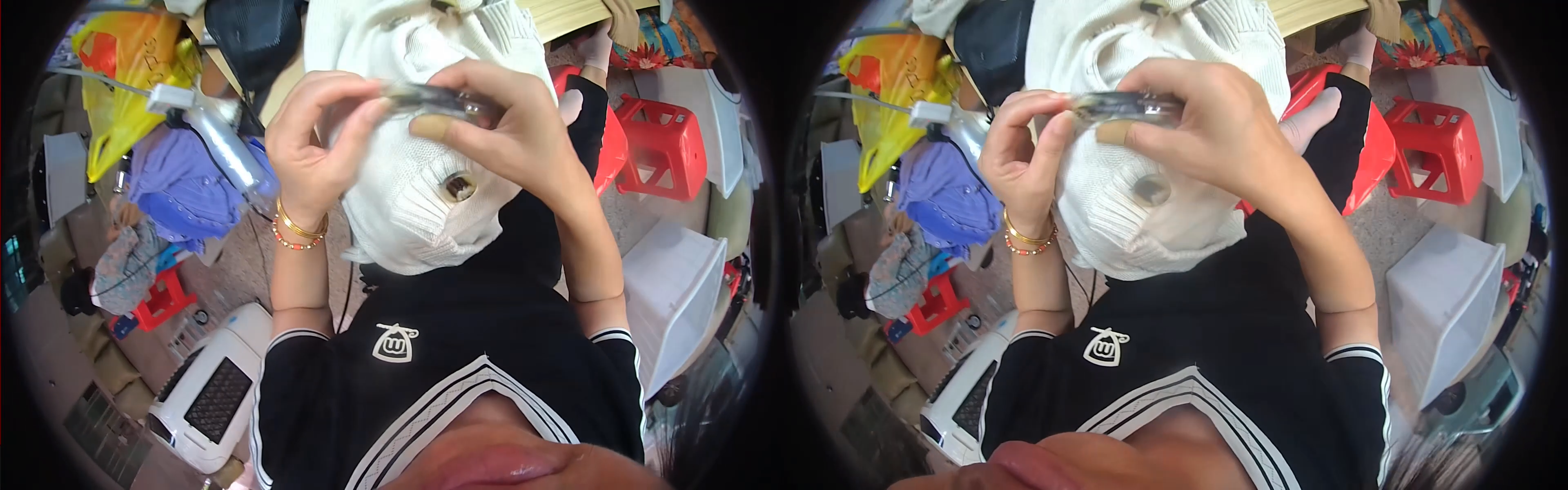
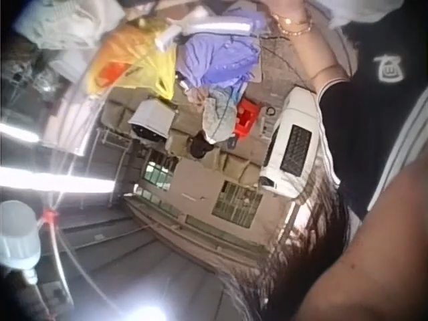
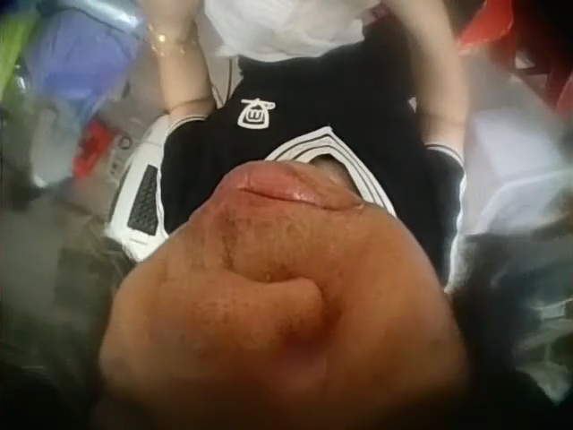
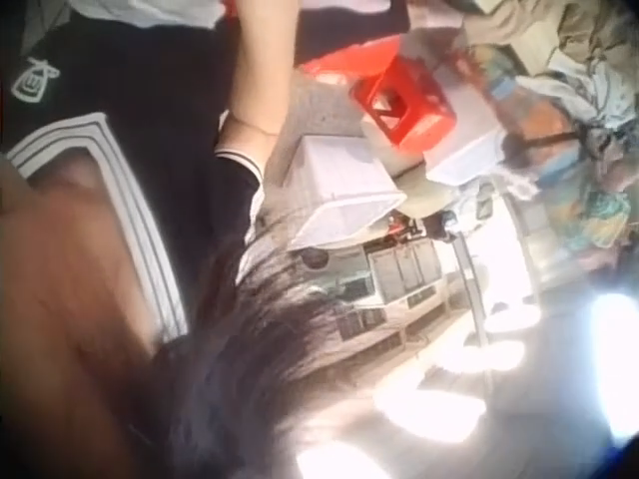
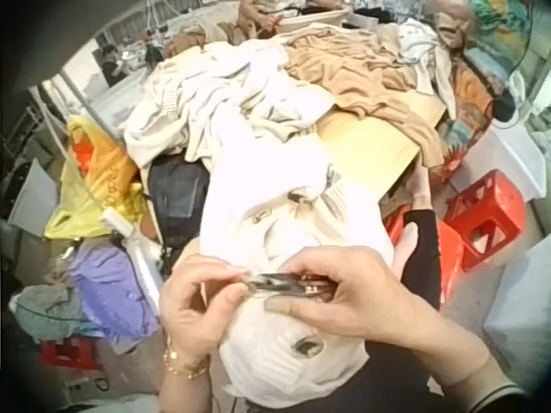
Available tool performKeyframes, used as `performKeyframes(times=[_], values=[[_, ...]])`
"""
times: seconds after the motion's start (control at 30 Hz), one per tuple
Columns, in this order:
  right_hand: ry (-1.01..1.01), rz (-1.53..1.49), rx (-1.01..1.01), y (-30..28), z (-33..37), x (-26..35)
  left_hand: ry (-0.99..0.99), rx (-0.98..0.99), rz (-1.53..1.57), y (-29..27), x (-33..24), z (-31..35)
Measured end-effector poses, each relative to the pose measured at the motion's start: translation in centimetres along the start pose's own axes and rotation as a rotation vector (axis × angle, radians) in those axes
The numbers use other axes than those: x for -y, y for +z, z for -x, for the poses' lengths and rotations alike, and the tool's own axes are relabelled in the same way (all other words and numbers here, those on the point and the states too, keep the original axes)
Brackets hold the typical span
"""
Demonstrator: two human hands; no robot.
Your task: Trimming loose threads from buttons and buttonholes on a knitted garment using thread snips.
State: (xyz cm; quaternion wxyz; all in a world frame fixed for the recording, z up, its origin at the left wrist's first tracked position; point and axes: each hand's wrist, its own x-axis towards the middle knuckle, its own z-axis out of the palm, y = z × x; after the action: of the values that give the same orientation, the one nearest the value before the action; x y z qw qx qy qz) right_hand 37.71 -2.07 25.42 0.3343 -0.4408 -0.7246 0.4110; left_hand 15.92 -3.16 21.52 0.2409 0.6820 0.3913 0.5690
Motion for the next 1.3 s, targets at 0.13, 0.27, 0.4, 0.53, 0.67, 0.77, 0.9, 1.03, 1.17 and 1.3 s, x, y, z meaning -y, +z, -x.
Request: performKeyframes(times=[0.13,0.27,0.4,0.53,0.67,0.77,0.9,1.03,1.17,1.3], values=[[-0.157,-0.117,0.020,0.7,0.4,0.3,-0.070,0.017,0.024,-0.3,1.0,-2.5],[-0.300,-0.242,0.130,-0.2,1.4,1.6,0.464,0.488,-0.494,0.1,-0.8,-8.1],[-0.396,-0.332,0.305,-2.2,2.8,2.8,0.374,0.779,-0.403,1.3,-1.2,-9.7],[-0.422,-0.300,0.344,-3.1,4.8,1.7,0.478,0.852,-0.584,0.2,-1.9,-10.3],[-0.533,-0.406,0.376,-4.4,5.8,0.2,0.181,0.572,-0.142,-5.0,-0.5,-8.6],[-0.415,-0.478,0.352,-7.3,7.7,-1.2,0.307,0.381,-0.051,-6.8,-2.9,-6.7],[-0.062,-0.339,0.321,-7.2,9.5,-4.3,0.270,0.469,-0.478,-7.4,-5.0,-1.9],[0.160,-0.277,0.317,-5.2,9.8,-6.6,0.032,0.554,-0.492,-6.1,-5.6,0.8],[0.085,-0.109,0.149,-6.4,9.3,-3.9,0.033,0.332,-0.244,-5.8,-5.8,0.5],[-0.216,0.009,-0.021,-6.1,8.5,-2.2,0.129,0.404,-0.353,-2.9,-7.4,-0.2]])
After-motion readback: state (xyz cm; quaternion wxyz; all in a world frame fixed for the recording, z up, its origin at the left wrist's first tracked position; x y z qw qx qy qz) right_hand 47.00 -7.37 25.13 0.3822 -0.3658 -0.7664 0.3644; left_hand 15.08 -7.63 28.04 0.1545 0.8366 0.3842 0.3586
